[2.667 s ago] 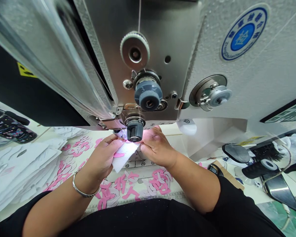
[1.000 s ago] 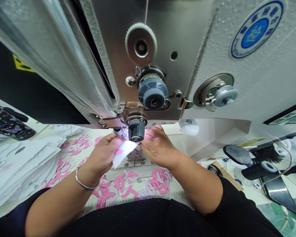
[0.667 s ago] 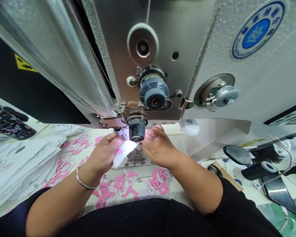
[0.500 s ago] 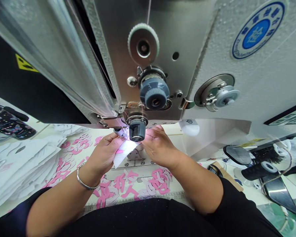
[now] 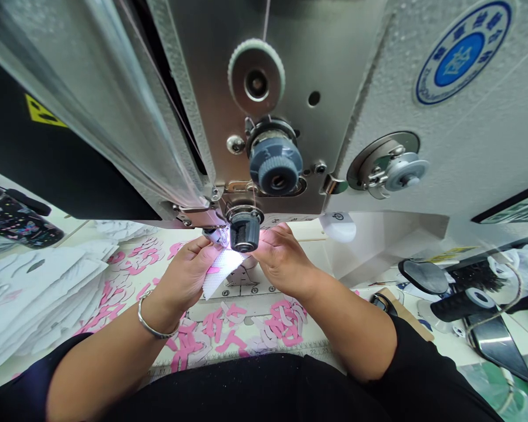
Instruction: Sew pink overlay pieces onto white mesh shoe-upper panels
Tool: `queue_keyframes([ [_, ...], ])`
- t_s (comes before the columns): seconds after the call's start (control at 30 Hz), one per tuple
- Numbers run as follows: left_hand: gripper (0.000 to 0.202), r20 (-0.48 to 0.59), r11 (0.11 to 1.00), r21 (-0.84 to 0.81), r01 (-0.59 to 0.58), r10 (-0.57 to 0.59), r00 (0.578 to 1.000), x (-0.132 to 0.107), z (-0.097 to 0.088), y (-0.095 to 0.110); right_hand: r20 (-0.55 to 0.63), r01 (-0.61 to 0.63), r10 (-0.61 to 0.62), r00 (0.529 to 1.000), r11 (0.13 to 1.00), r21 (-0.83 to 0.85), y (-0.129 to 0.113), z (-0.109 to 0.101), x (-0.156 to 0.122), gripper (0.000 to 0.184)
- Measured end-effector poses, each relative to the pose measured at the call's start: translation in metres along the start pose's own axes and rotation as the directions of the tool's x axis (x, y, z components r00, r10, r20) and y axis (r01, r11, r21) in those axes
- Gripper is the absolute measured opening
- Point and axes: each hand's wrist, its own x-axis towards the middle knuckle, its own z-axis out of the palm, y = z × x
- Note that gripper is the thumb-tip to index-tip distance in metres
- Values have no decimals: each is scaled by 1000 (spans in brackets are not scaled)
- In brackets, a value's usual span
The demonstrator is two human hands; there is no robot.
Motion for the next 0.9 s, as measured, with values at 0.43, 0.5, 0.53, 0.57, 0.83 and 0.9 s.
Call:
queue_keyframes([
  [0.43, 26, -17, 999, 44, 9, -8, 1000, 0, -3, -3, 61, -67, 70, 996, 996, -56, 2, 2, -4, 34],
  [0.5, 26, -13, 999, 53, 4, -4, 1000, 0, -3, -3, 78, -69, 73, 994, 996, -55, 2, 2, -5, 33],
  [0.53, 26, -11, 998, 57, 1, -1, 1000, 0, -3, -3, 83, -71, 75, 994, 996, -53, 1, 2, -4, 33],
  [0.57, 26, -11, 998, 59, -2, 2, 1000, 0, -3, -2, 85, -73, 77, 993, 996, -50, 1, 1, -4, 33],
  [0.83, 24, -21, 999, 36, 13, -12, 1000, 0, -2, -3, 38, -59, 60, 997, 998, -28, 2, 3, -5, 30],
  [0.9, 24, -24, 999, 45, 7, -6, 1000, 0, -2, -3, 20, -42, 43, 999, 999, -25, 3, 4, -5, 29],
])
